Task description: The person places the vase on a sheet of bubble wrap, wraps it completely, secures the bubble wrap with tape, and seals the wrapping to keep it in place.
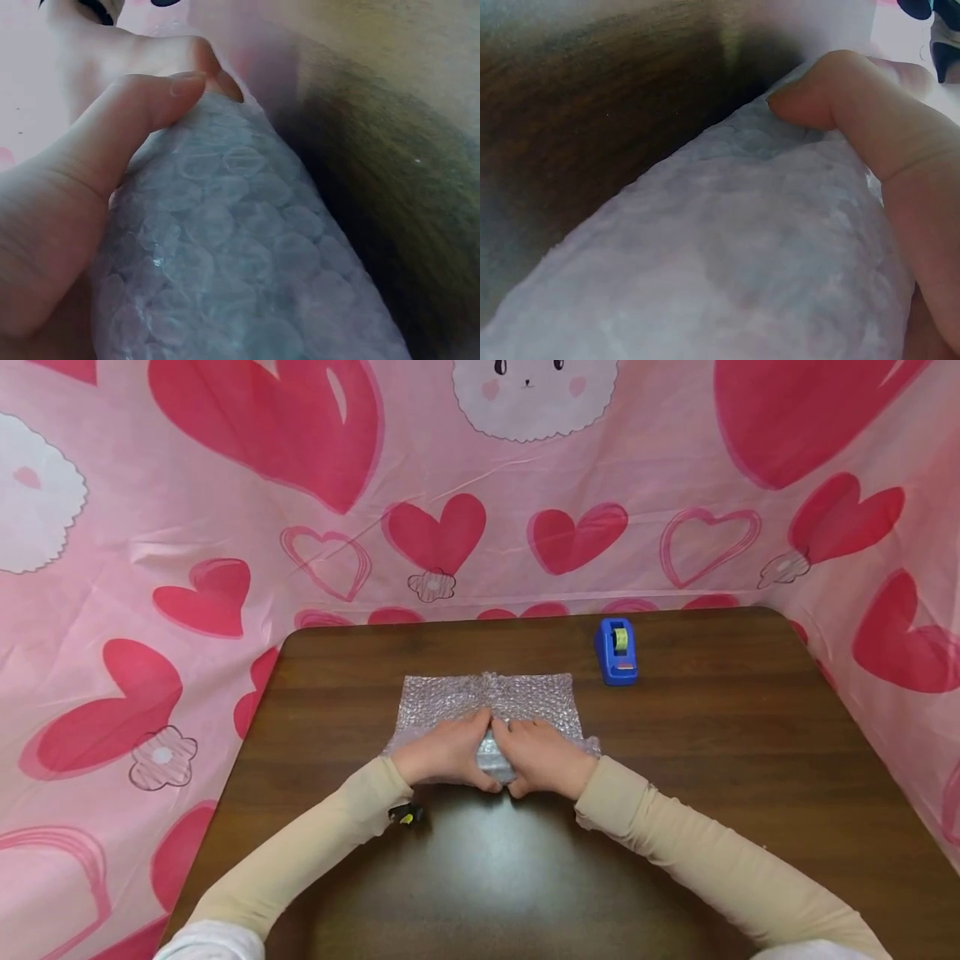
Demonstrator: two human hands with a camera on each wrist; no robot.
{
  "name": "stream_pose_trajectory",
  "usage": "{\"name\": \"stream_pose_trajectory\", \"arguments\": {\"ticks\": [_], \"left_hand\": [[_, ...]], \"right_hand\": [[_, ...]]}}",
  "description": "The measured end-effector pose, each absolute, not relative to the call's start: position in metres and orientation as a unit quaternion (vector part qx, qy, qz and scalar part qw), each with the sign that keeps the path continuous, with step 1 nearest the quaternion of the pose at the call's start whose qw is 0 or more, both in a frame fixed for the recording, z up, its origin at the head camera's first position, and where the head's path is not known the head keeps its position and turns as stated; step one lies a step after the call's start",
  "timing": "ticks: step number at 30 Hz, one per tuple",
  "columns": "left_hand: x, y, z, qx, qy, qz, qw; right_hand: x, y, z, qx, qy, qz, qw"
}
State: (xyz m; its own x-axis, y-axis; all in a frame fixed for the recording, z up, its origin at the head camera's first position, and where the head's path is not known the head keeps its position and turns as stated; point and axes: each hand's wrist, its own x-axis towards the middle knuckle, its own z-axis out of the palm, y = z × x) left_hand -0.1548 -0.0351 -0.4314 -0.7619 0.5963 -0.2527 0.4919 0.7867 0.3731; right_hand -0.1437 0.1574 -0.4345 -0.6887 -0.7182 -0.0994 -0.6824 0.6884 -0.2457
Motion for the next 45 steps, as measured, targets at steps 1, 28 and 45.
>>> {"name": "stream_pose_trajectory", "arguments": {"ticks": [1,28,45], "left_hand": [[-0.155,-0.036,-0.431,0.293,0.928,0.146,0.179],[-0.117,-0.036,-0.444,0.319,0.944,-0.039,-0.076],[-0.135,-0.033,-0.445,0.343,0.938,0.008,-0.043]], "right_hand": [[-0.145,0.157,-0.433,-0.383,0.914,-0.094,0.1],[-0.159,0.155,-0.428,-0.354,0.905,-0.14,0.188],[-0.166,0.157,-0.427,-0.329,0.888,-0.184,0.262]]}}
